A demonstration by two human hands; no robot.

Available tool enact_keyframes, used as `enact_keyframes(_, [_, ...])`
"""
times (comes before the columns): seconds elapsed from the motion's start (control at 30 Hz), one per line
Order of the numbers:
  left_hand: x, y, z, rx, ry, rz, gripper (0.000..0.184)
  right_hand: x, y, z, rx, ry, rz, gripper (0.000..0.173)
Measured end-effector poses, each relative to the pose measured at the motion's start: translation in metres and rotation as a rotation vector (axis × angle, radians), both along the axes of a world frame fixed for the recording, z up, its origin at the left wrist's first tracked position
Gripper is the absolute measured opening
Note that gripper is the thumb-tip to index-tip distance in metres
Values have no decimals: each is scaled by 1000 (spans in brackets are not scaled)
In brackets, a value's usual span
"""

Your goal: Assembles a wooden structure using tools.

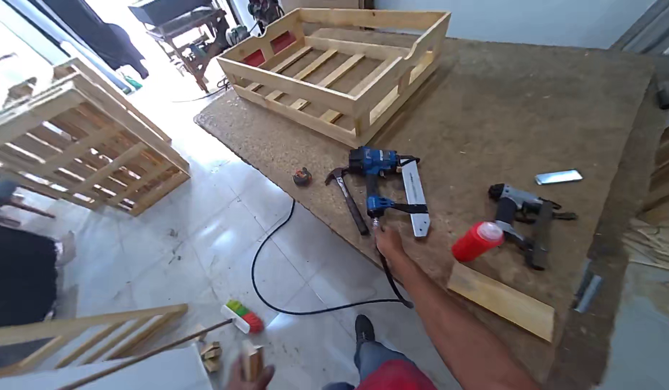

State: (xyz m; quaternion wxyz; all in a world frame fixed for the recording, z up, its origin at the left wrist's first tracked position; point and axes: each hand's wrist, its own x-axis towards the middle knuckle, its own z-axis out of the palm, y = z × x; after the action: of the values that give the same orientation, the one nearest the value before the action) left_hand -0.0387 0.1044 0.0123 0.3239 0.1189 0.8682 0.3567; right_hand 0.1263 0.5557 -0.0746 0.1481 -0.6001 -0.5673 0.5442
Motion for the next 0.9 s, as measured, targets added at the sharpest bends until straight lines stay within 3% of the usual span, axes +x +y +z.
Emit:
enact_keyframes(0.1, [-32,101,-14,364,-315,-13,89,-6,-8,-8,-15,-22,-77,48])
enact_keyframes(0.17, [-52,170,-3,480,-425,-69,93,-8,-8,-7,-9,-78,-70,48])
enact_keyframes(0.3, [-104,281,30,190,46,-359,112,-8,-15,-13,-11,-131,-46,45])
enact_keyframes(0.4, [-151,363,27,286,298,-515,115,-6,-11,-14,22,-191,-68,46])
enact_keyframes(0.53, [-228,469,1,353,280,-569,113,-10,-14,-16,77,-291,-119,50])
enact_keyframes(0.63, [-285,539,-17,255,352,-650,113,-18,-23,-17,99,-381,-195,55])
enact_keyframes(0.77, [-348,613,-51,64,521,-796,111,-33,-25,-11,51,-518,-282,48])
enact_keyframes(0.83, [-377,633,-61,73,368,-813,99,-33,-24,-11,10,-541,-297,47])
enact_keyframes(0.9, [-403,642,-59,307,-82,-637,56,-32,-22,-12,-12,-542,-315,46])
